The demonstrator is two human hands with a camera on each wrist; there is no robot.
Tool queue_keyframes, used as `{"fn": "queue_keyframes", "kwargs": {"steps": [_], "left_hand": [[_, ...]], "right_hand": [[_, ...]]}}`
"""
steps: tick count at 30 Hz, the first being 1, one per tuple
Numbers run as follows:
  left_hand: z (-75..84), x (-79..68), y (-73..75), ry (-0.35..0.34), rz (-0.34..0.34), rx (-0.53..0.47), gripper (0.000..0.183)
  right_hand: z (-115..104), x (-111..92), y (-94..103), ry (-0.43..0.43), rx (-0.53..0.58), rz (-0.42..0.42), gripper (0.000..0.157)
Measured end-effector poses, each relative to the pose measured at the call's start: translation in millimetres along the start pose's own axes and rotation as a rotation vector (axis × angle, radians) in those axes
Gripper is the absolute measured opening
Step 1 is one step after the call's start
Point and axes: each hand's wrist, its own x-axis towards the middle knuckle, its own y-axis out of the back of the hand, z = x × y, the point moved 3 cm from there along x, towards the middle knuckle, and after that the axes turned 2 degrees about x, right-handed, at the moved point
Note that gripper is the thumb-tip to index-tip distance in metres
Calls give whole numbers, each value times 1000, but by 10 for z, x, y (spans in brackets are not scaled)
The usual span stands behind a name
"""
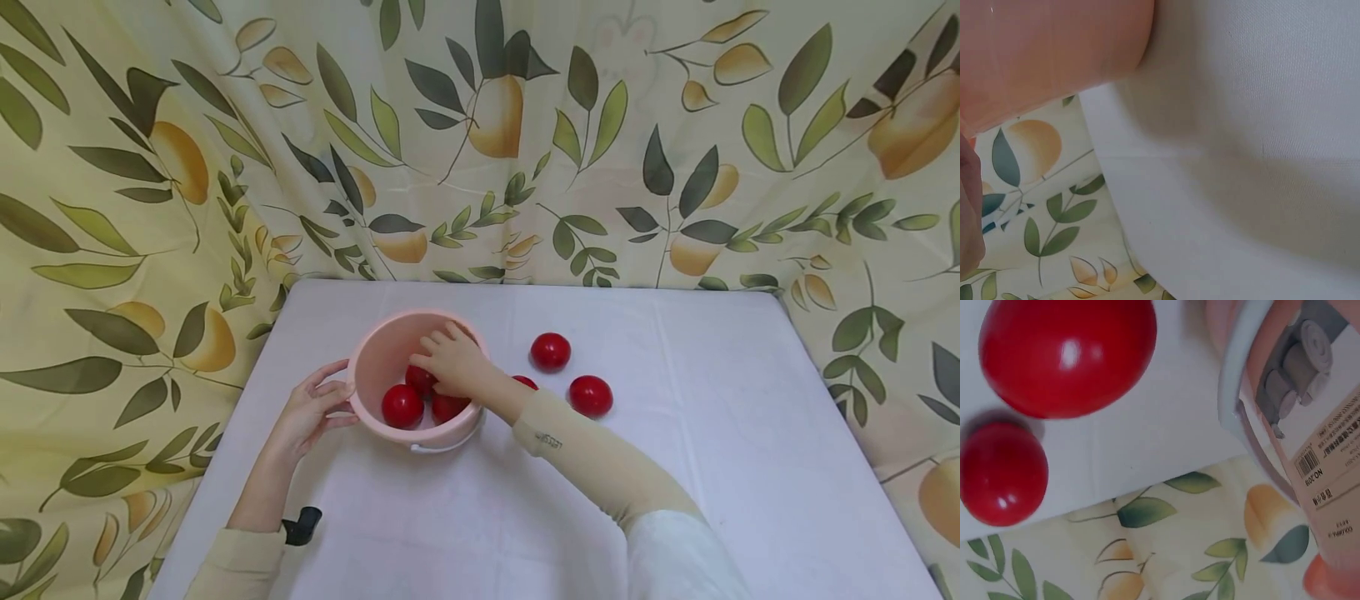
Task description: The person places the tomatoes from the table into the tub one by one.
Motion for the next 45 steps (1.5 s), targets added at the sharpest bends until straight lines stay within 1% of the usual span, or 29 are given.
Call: {"fn": "queue_keyframes", "kwargs": {"steps": [2,4,6,9,13,17,20,23,26,29,32,35,39,45], "left_hand": [[2,-7,-1,1,2,3,50],[3,-10,-2,1,4,5,50],[2,-11,0,0,7,8,50],[-1,-9,3,-4,8,13,51],[-3,-9,2,-7,11,12,50],[-7,-8,0,-2,10,6,50],[-9,-6,-3,5,7,0,50],[-6,-4,-6,7,4,-5,49],[-2,-5,-7,4,6,-7,50],[-2,-4,-8,-1,-1,-3,51],[-3,0,-11,-4,-6,-5,52],[-2,0,-11,-6,-9,-6,52],[0,0,-14,-5,-8,-3,53],[0,6,-15,-5,-6,-3,52]], "right_hand": [[21,-47,73,-24,75,121,56],[54,-119,140,-65,135,212,55],[108,-212,193,-124,185,274,55],[227,-388,222,-245,225,334,57],[435,-660,134,-431,249,421,55],[642,-972,-87,-606,300,493,53],[762,-1225,-308,-723,325,495,55],[838,-1462,-532,-817,359,452,62],[884,-1666,-721,-884,386,405,68],[912,-1831,-859,-929,402,367,74],[923,-1944,-962,-949,416,329,81],[918,-2006,-1039,-947,424,288,85],[906,-2047,-1104,-937,426,246,87],[910,-2050,-1154,-926,430,210,84]]}}
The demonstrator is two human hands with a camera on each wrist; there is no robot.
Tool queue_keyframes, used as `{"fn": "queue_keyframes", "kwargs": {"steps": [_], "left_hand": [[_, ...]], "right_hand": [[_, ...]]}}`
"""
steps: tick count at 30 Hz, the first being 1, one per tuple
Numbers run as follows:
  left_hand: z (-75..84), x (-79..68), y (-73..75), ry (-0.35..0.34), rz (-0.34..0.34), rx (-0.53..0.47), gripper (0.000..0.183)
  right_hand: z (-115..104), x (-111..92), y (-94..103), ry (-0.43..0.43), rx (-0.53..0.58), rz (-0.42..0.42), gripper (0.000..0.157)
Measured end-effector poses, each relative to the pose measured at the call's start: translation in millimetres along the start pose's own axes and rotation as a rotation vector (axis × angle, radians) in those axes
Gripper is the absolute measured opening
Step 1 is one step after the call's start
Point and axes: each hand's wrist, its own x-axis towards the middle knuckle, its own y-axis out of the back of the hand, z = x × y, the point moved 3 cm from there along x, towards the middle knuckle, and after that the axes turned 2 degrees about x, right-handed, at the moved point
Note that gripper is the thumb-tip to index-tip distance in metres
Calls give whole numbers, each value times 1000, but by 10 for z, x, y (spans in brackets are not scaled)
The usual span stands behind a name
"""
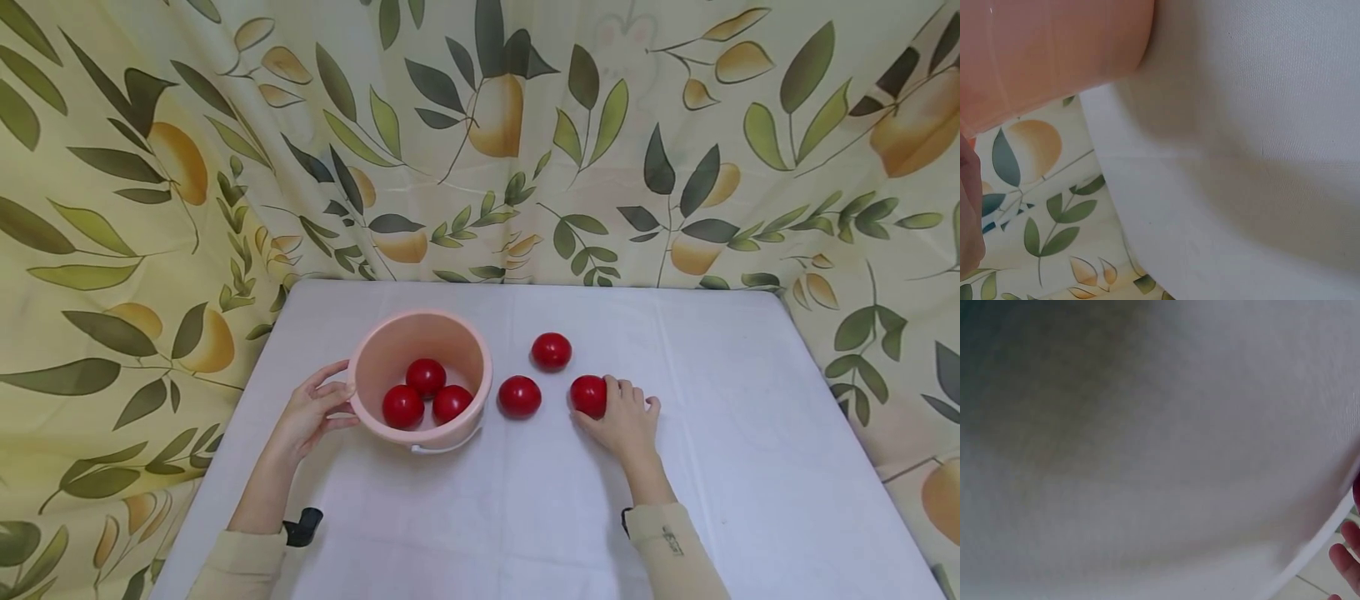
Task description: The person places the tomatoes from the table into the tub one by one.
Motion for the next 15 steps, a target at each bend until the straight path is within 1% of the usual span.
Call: {"fn": "queue_keyframes", "kwargs": {"steps": [7,9,11,15], "left_hand": [[-6,2,6,-7,-3,4,52],[-5,-1,6,-8,-5,3,52],[-4,-1,8,-9,-6,0,52],[-2,-3,12,-10,-12,-5,53]], "right_hand": [[5,15,-30,13,-7,-2,82],[4,17,-31,21,-9,9,82],[-6,26,-20,34,-15,33,81],[-88,48,55,70,-17,121,78]]}}
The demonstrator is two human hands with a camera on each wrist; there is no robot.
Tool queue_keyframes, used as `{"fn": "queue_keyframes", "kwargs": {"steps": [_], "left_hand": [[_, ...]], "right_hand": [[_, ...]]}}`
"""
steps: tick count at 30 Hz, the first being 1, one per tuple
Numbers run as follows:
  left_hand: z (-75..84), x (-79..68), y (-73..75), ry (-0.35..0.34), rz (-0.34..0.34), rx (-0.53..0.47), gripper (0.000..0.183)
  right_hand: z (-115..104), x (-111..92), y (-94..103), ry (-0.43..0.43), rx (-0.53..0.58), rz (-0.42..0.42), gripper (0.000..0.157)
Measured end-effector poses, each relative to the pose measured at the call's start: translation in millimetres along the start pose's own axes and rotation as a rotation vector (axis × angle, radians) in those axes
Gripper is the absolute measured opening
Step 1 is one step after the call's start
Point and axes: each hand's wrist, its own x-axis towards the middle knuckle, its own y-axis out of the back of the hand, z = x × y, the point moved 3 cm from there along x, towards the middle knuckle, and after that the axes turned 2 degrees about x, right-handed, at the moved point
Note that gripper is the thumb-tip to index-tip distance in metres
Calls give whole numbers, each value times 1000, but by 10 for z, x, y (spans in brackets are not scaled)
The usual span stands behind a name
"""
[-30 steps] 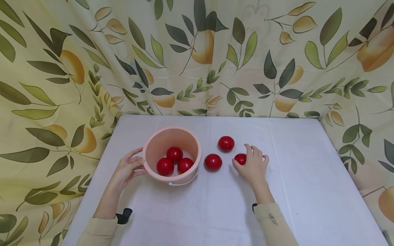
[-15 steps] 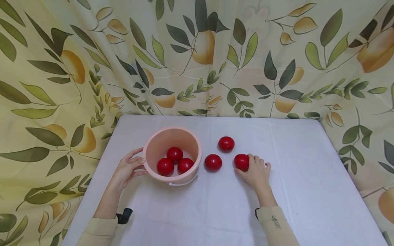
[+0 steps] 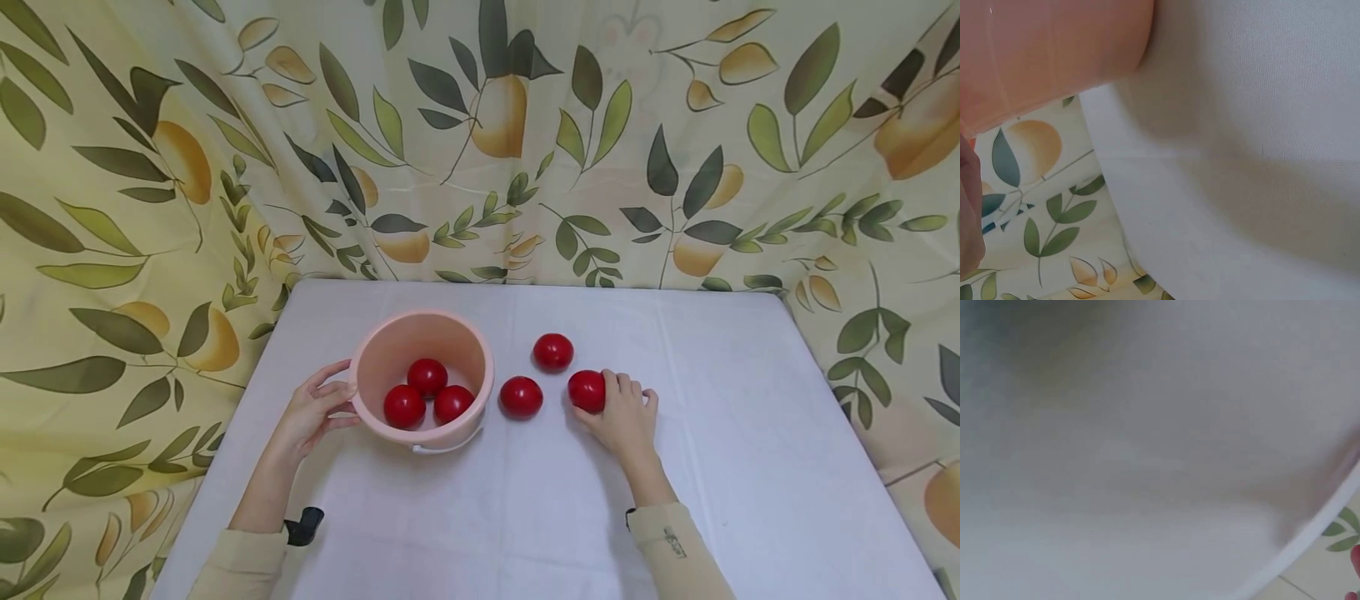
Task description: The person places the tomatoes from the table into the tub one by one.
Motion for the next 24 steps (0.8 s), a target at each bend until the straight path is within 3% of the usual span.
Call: {"fn": "queue_keyframes", "kwargs": {"steps": [6,12,18,24], "left_hand": [[-1,2,-1,2,4,2,53],[-1,2,-2,5,5,6,52],[-2,7,7,10,17,16,52],[-8,9,10,17,22,21,52]], "right_hand": [[-297,95,278,73,15,114,77],[-721,246,588,181,6,155,78],[-1223,382,792,308,12,151,79],[-1671,477,805,426,-18,78,81]]}}
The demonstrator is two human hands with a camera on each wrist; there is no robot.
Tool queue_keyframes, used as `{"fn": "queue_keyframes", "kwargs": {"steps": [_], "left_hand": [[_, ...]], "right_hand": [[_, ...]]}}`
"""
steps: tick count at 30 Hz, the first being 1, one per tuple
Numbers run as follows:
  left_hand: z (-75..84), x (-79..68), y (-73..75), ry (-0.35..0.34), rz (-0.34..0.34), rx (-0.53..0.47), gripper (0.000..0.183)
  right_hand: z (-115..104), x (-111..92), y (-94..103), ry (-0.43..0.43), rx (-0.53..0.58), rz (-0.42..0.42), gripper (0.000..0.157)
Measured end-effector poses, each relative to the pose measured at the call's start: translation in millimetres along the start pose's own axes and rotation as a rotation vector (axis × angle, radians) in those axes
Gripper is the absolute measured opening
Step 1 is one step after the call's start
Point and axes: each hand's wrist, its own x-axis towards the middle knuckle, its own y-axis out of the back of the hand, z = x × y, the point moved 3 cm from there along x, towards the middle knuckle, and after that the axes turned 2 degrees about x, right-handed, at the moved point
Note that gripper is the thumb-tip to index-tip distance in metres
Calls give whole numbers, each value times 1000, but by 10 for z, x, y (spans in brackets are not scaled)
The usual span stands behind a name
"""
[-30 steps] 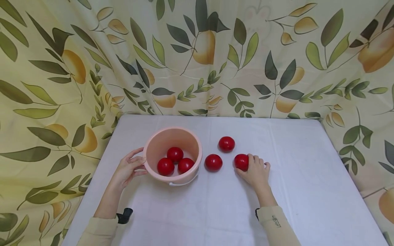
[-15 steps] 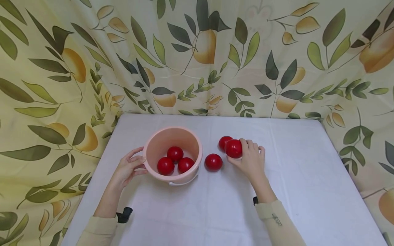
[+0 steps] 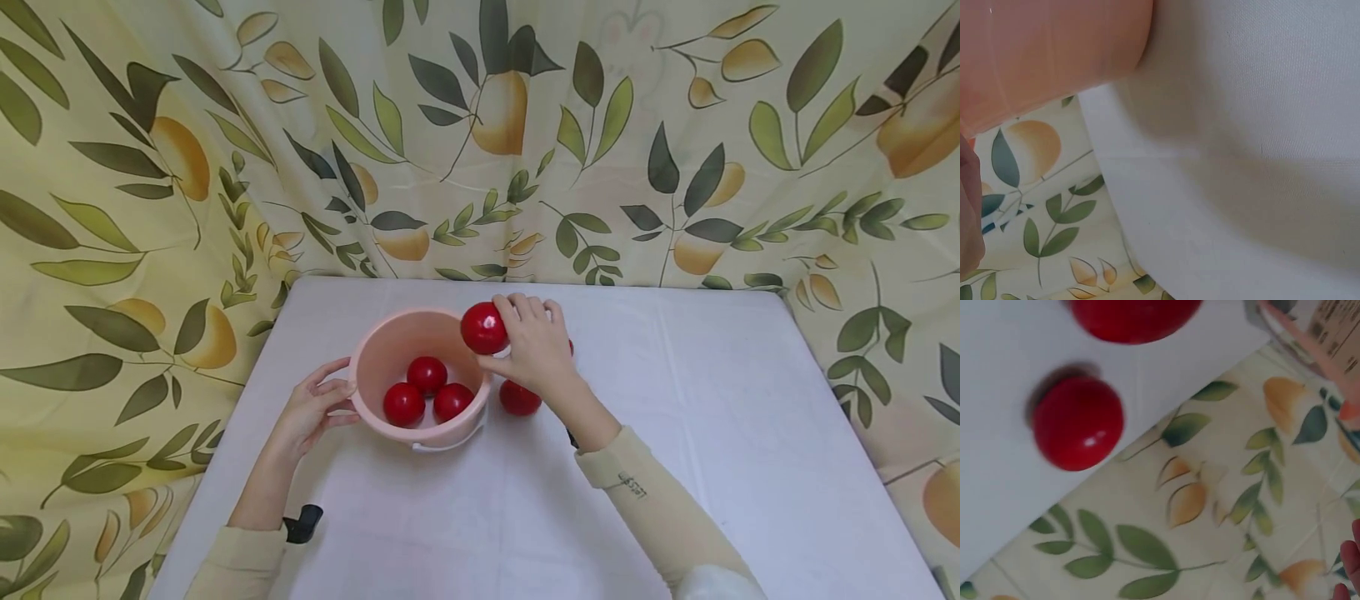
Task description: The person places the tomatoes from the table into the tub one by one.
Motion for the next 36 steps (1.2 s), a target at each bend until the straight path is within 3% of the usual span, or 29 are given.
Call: {"fn": "queue_keyframes", "kwargs": {"steps": [10,23,36], "left_hand": [[4,3,-3,7,10,11,50],[-5,5,4,0,2,-4,52],[-5,-1,1,-10,-3,-6,51]], "right_hand": [[-415,220,-324,175,-64,-194,84],[-595,286,-727,367,-259,-344,78],[-636,274,-828,373,-469,-495,74]]}}
